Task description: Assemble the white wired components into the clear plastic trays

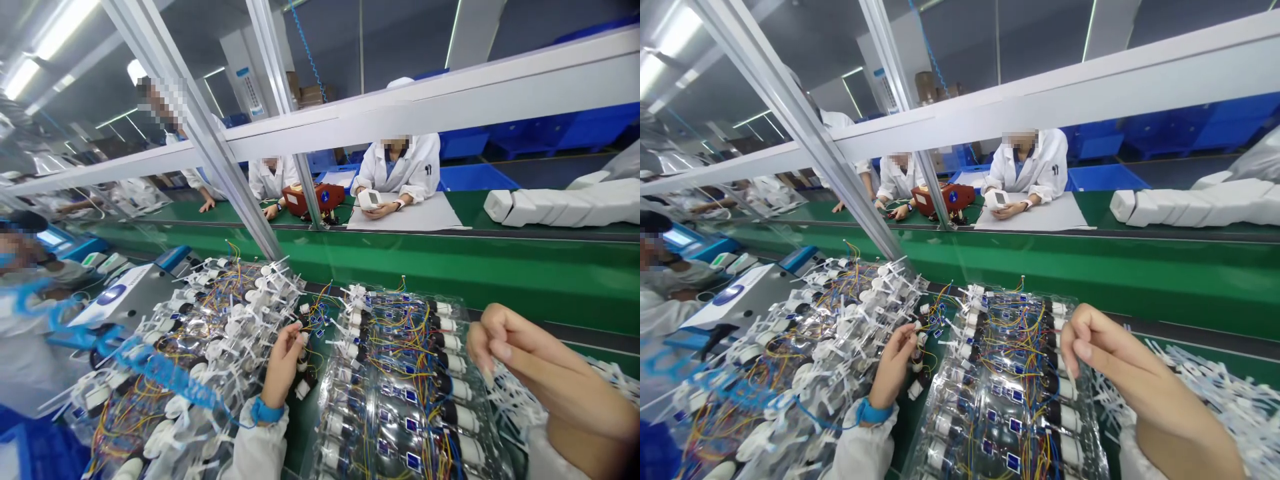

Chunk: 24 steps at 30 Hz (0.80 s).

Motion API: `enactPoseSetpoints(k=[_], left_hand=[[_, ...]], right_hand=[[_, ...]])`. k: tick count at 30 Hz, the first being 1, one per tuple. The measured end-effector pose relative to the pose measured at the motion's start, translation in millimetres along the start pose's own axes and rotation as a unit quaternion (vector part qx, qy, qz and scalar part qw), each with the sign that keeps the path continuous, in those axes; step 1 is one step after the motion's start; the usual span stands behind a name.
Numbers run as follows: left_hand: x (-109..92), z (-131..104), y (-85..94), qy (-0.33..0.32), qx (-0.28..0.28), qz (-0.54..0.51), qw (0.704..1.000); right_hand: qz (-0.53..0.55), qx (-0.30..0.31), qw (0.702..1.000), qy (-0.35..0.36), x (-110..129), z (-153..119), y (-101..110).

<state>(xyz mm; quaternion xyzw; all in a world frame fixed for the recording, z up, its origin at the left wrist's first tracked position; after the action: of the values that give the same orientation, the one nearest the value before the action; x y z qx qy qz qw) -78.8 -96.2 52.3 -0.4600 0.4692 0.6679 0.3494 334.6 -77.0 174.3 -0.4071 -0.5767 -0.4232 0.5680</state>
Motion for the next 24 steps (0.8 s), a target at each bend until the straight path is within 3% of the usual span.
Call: enactPoseSetpoints(k=[3,7,10,13,19,24], left_hand=[[-14,2,-7.8,-0.064,0.056,0.191,0.978],[-41,4,-18.3,-0.127,0.068,0.299,0.943],[-66,14,-32.2,-0.174,0.088,0.296,0.935],[-79,38,-39.7,-0.175,0.092,0.277,0.940],[-78,102,-61.9,-0.153,0.153,0.254,0.943],[-73,135,-83.5,-0.129,0.193,0.191,0.954]], right_hand=[[0.015,0.084,0.996,0.009,0,-1,-11],[0.021,0.092,0.996,0.009,0,0,-13],[0.019,0.098,0.995,0.016,6,1,-18],[0.018,0.097,0.995,0.023,10,2,-21],[0.027,0.107,0.993,0.030,9,1,-21],[0.027,0.118,0.992,0.031,7,3,-22]])
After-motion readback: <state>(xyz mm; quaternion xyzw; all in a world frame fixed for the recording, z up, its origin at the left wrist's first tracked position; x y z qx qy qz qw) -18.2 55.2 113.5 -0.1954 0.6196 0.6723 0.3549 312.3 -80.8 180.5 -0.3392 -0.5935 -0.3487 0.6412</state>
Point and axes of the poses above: each hand's wrist, its own z-axis towards the middle knuckle, its own y-axis out of the back of the hand, x = y × z, the point moved 8 cm from there along z, towards the middle knuckle, and after that the axes turned 4 degrees about -y, right-handed, at the moved point
